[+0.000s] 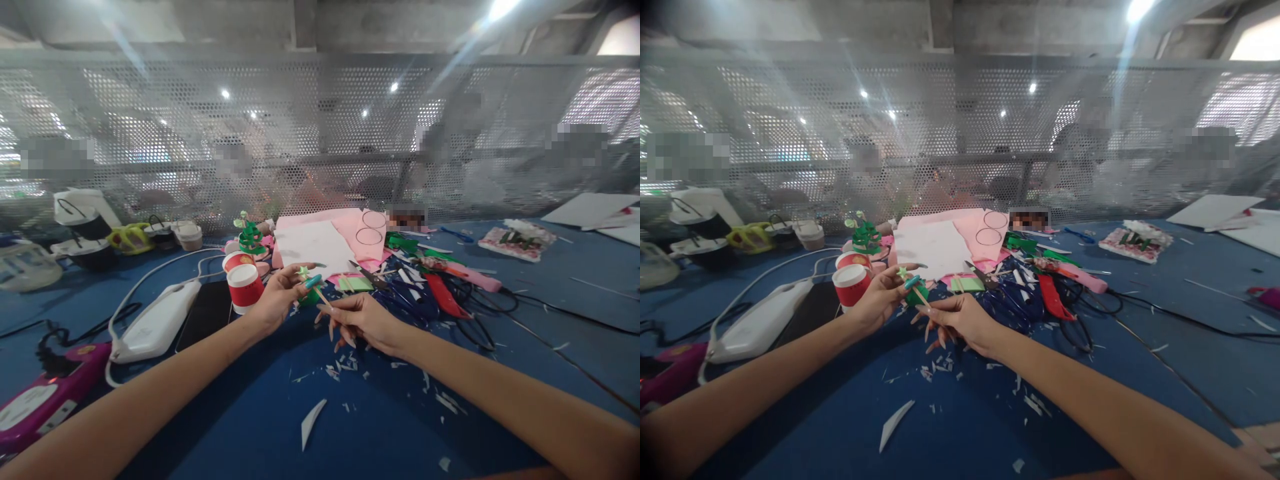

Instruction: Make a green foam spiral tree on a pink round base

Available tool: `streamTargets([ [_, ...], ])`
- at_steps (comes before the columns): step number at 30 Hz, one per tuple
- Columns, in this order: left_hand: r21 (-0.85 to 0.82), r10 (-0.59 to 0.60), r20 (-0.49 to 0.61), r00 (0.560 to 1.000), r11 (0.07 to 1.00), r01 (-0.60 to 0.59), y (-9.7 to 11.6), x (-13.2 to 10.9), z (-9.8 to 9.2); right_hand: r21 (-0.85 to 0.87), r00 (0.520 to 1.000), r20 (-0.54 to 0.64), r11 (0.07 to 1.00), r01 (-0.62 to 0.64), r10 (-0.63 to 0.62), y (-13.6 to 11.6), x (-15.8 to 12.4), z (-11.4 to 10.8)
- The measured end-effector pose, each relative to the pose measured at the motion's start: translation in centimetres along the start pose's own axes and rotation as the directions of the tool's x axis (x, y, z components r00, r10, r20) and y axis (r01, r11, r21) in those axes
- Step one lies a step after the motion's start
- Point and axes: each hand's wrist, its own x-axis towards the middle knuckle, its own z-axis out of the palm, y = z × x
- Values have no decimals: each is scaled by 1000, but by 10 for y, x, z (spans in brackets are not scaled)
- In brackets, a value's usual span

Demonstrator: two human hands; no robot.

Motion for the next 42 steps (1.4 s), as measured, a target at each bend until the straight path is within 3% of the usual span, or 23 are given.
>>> streamTargets([
  [15,4,1,-57,998,1000,-1,-2,-2,1,-144,993,-94,988,61,-75,6,3,-3],
  [24,70,18,38,999,997,-21,1,-4,1,-182,983,-160,982,56,-86,4,4,-2],
  [34,42,-12,2,1000,999,12,4,-6,6,-227,988,-130,973,50,-82,5,4,-4],
  [42,15,-26,40,999,1000,26,5,-7,7,-191,984,-156,980,49,-80,3,3,0],
])
